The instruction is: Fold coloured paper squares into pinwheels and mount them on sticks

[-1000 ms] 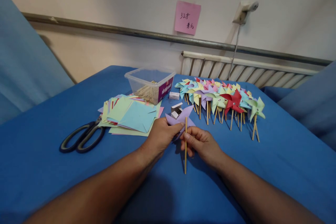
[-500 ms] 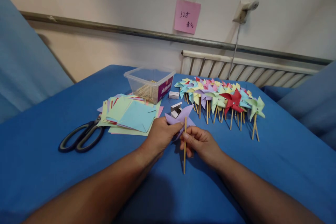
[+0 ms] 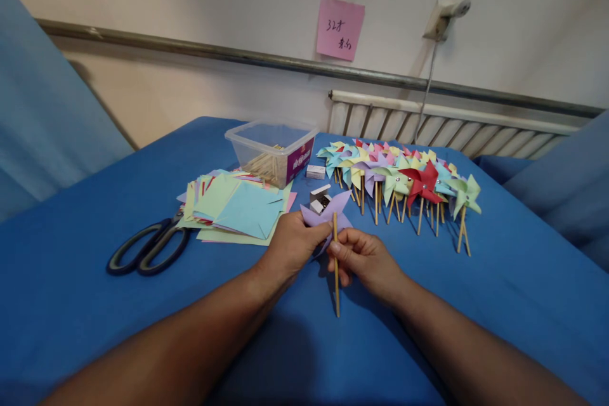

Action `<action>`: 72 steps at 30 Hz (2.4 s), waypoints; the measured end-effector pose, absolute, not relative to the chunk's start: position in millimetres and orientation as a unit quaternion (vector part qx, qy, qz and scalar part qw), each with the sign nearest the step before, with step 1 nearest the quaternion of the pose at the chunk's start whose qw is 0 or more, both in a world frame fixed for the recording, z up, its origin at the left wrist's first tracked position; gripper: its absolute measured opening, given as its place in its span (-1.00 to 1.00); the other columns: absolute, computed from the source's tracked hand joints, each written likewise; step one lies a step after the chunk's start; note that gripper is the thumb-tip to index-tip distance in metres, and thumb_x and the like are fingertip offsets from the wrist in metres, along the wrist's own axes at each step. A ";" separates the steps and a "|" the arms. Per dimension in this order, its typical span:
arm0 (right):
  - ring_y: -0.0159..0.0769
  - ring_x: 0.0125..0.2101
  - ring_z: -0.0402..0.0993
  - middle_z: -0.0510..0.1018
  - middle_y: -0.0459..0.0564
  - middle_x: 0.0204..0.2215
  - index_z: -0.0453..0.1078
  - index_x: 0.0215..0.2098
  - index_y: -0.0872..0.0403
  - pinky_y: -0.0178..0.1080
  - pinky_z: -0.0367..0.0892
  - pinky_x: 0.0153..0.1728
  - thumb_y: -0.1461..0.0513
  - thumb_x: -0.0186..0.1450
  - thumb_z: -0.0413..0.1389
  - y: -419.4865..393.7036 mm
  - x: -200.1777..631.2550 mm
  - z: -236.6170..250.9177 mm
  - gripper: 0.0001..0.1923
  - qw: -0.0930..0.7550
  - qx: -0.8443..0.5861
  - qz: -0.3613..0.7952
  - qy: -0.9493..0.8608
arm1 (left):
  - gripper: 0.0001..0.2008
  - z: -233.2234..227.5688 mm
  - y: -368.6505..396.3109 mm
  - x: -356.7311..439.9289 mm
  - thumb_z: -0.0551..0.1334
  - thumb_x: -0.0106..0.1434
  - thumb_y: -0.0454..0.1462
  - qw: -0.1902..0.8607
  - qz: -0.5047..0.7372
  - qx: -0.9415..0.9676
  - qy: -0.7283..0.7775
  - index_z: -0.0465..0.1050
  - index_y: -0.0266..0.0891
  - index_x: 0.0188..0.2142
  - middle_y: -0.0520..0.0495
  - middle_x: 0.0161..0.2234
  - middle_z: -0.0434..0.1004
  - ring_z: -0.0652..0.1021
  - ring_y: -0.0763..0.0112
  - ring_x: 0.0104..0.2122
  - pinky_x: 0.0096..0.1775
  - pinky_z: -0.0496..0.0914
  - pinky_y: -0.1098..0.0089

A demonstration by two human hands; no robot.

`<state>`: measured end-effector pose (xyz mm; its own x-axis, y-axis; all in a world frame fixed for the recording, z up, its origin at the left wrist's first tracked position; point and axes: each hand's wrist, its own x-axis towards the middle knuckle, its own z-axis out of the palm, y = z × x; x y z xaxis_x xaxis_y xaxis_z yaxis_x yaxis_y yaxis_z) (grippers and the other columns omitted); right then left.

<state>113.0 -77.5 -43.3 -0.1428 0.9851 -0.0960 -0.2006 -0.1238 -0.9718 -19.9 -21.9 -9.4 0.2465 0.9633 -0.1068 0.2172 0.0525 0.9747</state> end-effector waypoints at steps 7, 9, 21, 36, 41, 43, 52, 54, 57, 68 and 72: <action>-0.53 -0.77 0.30 0.51 -0.15 -0.63 0.31 -0.47 0.09 -0.43 0.14 -0.73 -0.04 0.16 0.20 -77.5 111.4 -43.3 -0.62 0.496 -0.437 0.604 -0.444 | -0.78 -12.5 -20.6 -20.6 0.31 -0.04 -0.16 0.523 0.358 0.588 0.503 0.44 -0.31 -0.57 0.05 -0.66 0.38 0.34 0.50 -0.63 -0.60 0.15 0.48; -0.53 -0.76 0.30 0.51 -0.15 -0.63 0.31 -0.47 0.10 -0.43 0.15 -0.72 -0.04 0.17 0.19 -77.2 111.7 -43.2 -0.63 0.497 -0.437 0.600 -0.450 | -0.78 -12.1 -20.6 -20.5 0.31 -0.03 -0.17 0.527 0.361 0.586 0.499 0.46 -0.32 -0.55 0.04 -0.65 0.39 0.35 0.49 -0.63 -0.59 0.17 0.47; -0.52 -0.72 0.31 0.52 -0.15 -0.59 0.35 -0.38 0.08 -0.42 0.15 -0.68 -0.08 0.19 0.14 -77.6 113.9 -43.4 -0.62 0.480 -0.431 0.611 -0.459 | -0.80 -7.3 -19.5 -20.6 0.31 -0.05 -0.18 0.490 0.346 0.618 0.508 0.48 -0.31 -0.56 0.01 -0.63 0.46 0.40 0.45 -0.60 -0.56 0.20 0.47; -0.52 -0.73 0.30 0.52 -0.15 -0.59 0.35 -0.40 0.08 -0.42 0.15 -0.69 -0.06 0.20 0.15 -78.1 113.5 -44.1 -0.63 0.486 -0.427 0.611 -0.457 | -0.77 -4.2 -23.1 -21.3 0.28 -0.02 -0.16 0.461 0.347 0.640 0.508 0.45 -0.29 -0.62 0.03 -0.66 0.43 0.39 0.46 -0.63 -0.58 0.18 0.47; -0.52 -0.72 0.32 0.52 -0.14 -0.58 0.35 -0.39 0.08 -0.42 0.17 -0.68 -0.04 0.21 0.16 -78.5 113.4 -44.9 -0.65 0.489 -0.428 0.608 -0.457 | -0.77 -2.8 -22.9 -21.2 0.29 -0.03 -0.16 0.458 0.347 0.640 0.510 0.44 -0.29 -0.63 0.03 -0.66 0.43 0.39 0.46 -0.63 -0.58 0.18 0.47; -0.52 -0.73 0.32 0.52 -0.15 -0.58 0.35 -0.39 0.09 -0.42 0.18 -0.68 -0.03 0.21 0.16 -78.6 113.4 -45.7 -0.66 0.492 -0.427 0.608 -0.455 | -0.77 -2.1 -23.5 -21.0 0.29 -0.03 -0.16 0.452 0.346 0.642 0.514 0.44 -0.28 -0.63 0.03 -0.66 0.43 0.39 0.47 -0.63 -0.59 0.19 0.46; -0.53 -0.73 0.32 0.52 -0.15 -0.59 0.33 -0.42 0.09 -0.43 0.18 -0.69 -0.02 0.21 0.17 -79.2 112.3 -45.2 -0.66 0.491 -0.429 0.607 -0.455 | -0.78 -0.2 -26.2 -21.9 0.26 0.01 -0.18 0.412 0.344 0.670 0.513 0.44 -0.28 -0.63 0.03 -0.66 0.43 0.39 0.46 -0.61 -0.58 0.20 0.47; -0.53 -0.73 0.32 0.52 -0.15 -0.59 0.33 -0.44 0.09 -0.43 0.17 -0.69 -0.03 0.20 0.17 -79.4 112.0 -44.2 -0.65 0.488 -0.435 0.606 -0.454 | -0.78 -0.3 -26.4 -22.1 0.26 0.02 -0.18 0.403 0.341 0.675 0.516 0.44 -0.29 -0.62 0.03 -0.65 0.43 0.41 0.45 -0.61 -0.58 0.20 0.46; -0.52 -0.74 0.33 0.52 -0.15 -0.60 0.32 -0.45 0.09 -0.43 0.17 -0.70 -0.04 0.18 0.18 -79.4 111.5 -43.0 -0.63 0.483 -0.441 0.603 -0.457 | -0.78 0.1 -27.1 -21.9 0.26 0.02 -0.18 0.389 0.341 0.676 0.525 0.44 -0.29 -0.62 0.03 -0.65 0.43 0.41 0.45 -0.60 -0.57 0.21 0.46; -0.50 -0.76 0.33 0.48 -0.16 -0.67 0.32 -0.48 0.10 -0.43 0.16 -0.72 -0.05 0.19 0.15 -77.1 109.7 -44.3 -0.62 0.476 -0.453 0.599 -0.458 | -0.77 1.6 -25.7 -20.6 0.27 -0.01 -0.16 0.409 0.333 0.664 0.530 0.43 -0.30 -0.62 0.03 -0.65 0.41 0.41 0.45 -0.61 -0.59 0.18 0.47; -0.51 -0.77 0.31 0.48 -0.16 -0.66 0.30 -0.48 0.09 -0.43 0.15 -0.73 -0.06 0.17 0.14 -76.2 107.0 -44.0 -0.61 0.481 -0.454 0.599 -0.450 | -0.79 -2.3 -21.8 -20.1 0.26 -0.03 -0.18 0.407 0.333 0.660 0.537 0.41 -0.30 -0.63 0.04 -0.66 0.40 0.38 0.47 -0.62 -0.60 0.17 0.48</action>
